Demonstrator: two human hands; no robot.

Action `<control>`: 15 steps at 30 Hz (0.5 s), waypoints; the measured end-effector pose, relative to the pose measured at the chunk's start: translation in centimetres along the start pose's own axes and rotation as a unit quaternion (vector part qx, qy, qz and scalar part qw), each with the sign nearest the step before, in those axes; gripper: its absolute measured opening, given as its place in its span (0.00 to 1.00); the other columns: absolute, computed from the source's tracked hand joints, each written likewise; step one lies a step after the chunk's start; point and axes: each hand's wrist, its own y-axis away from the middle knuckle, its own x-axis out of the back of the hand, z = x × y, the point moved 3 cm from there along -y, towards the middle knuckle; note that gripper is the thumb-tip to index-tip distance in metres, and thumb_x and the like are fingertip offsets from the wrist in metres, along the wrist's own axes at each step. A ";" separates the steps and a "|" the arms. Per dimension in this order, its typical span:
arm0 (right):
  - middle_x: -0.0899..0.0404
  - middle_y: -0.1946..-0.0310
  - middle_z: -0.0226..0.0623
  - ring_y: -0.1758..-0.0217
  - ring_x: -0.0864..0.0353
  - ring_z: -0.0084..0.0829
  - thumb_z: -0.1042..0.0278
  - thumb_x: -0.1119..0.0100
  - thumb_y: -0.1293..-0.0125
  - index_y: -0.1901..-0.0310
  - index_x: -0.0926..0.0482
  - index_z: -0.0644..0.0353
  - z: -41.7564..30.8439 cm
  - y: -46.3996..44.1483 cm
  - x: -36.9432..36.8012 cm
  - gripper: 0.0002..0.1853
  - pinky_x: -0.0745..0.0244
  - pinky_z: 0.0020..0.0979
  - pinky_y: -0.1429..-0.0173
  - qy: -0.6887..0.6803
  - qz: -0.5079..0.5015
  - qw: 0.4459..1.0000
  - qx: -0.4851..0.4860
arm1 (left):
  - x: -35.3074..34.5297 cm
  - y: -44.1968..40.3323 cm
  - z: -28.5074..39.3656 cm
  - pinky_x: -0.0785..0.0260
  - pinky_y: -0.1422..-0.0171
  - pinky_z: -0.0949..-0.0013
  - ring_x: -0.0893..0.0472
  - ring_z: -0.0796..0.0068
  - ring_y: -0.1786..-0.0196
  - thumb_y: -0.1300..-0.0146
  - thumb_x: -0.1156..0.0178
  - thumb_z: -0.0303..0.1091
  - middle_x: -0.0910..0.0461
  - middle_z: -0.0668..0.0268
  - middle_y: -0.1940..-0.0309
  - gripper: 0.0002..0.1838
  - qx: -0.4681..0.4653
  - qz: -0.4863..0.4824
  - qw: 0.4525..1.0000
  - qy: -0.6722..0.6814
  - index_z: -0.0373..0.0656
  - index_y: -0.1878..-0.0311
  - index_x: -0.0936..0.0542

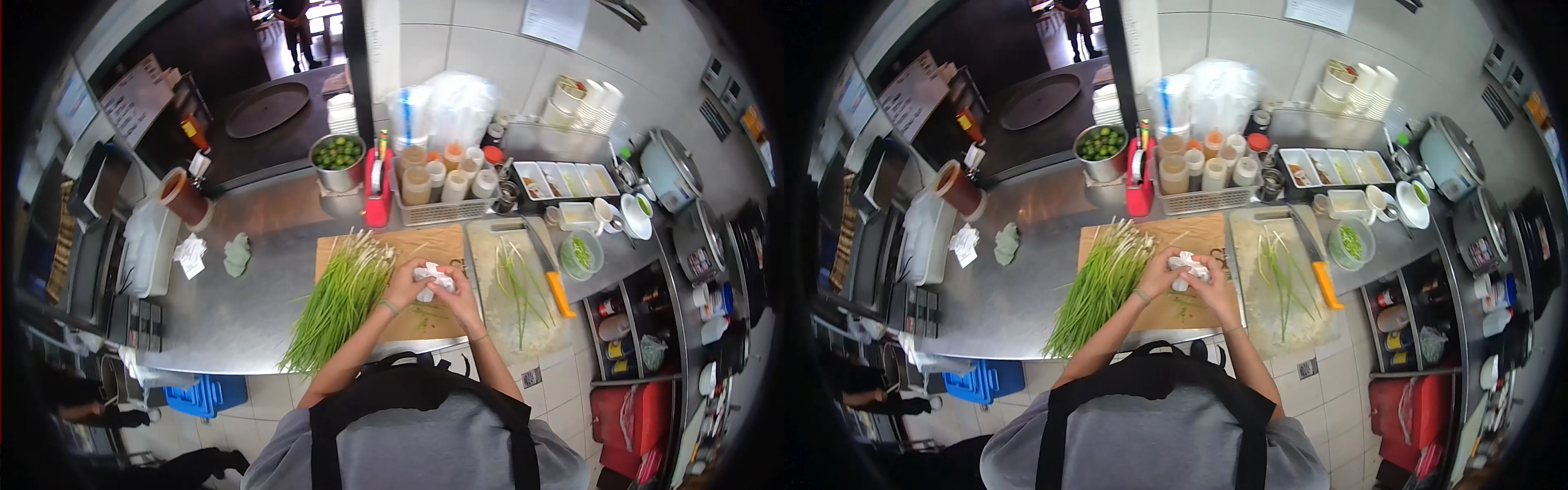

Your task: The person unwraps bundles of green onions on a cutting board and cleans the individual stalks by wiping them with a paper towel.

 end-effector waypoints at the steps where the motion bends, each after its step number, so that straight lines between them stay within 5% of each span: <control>1: 0.25 0.65 0.30 0.61 0.28 0.19 0.71 0.41 0.42 0.62 0.26 0.61 0.1 -0.2 0.4 0.08 0.31 0.23 0.63 0.062 0.002 0.997 0.049 | 0.0 0.1 -0.6 0.30 0.63 0.77 0.24 0.82 0.66 0.50 0.38 0.24 0.22 0.67 0.66 0.15 -0.040 0.020 0.999 0.005 0.38 0.57 0.28; 2: 0.25 0.65 0.29 0.61 0.28 0.20 0.73 0.40 0.43 0.65 0.25 0.63 0.0 -0.3 0.4 0.06 0.31 0.24 0.63 0.124 0.005 0.987 0.098 | 0.2 0.5 -0.5 0.30 0.64 0.75 0.24 0.81 0.67 0.49 0.39 0.24 0.23 0.66 0.68 0.14 -0.020 0.019 1.000 0.006 0.37 0.58 0.28; 3: 0.25 0.67 0.33 0.63 0.27 0.25 0.75 0.40 0.45 0.71 0.24 0.64 -2.5 0.2 0.1 0.03 0.32 0.26 0.61 0.091 0.049 0.995 0.004 | 0.4 0.9 0.2 0.30 0.65 0.74 0.24 0.80 0.68 0.49 0.39 0.24 0.23 0.66 0.70 0.13 0.001 0.016 1.000 0.008 0.37 0.58 0.27; 7: 0.30 0.75 0.38 0.66 0.28 0.41 0.72 0.39 0.47 0.71 0.27 0.60 -6.7 0.3 -0.4 0.06 0.34 0.34 0.62 0.256 0.147 0.920 0.258 | 1.7 2.9 1.9 0.30 0.65 0.69 0.22 0.70 0.69 0.50 0.40 0.24 0.24 0.64 0.73 0.10 0.028 0.035 0.995 -0.093 0.40 0.62 0.25; 10: 0.29 0.75 0.37 0.66 0.28 0.39 0.69 0.38 0.48 0.74 0.31 0.59 -4.7 -0.4 -0.2 0.09 0.37 0.36 0.65 0.447 0.028 0.865 0.226 | 4.0 4.8 2.7 0.31 0.63 0.65 0.23 0.63 0.66 0.51 0.40 0.27 0.25 0.62 0.72 0.07 -0.003 0.091 0.972 -0.214 0.42 0.66 0.23; 15: 0.28 0.80 0.40 0.76 0.28 0.42 0.67 0.39 0.44 0.75 0.31 0.61 -5.4 -0.1 0.5 0.11 0.35 0.33 0.67 0.386 0.126 0.897 0.176 | 11.5 6.7 4.0 0.32 0.59 0.60 0.28 0.59 0.59 0.52 0.39 0.29 0.28 0.62 0.68 0.02 -0.006 0.250 0.883 -0.397 0.45 0.72 0.21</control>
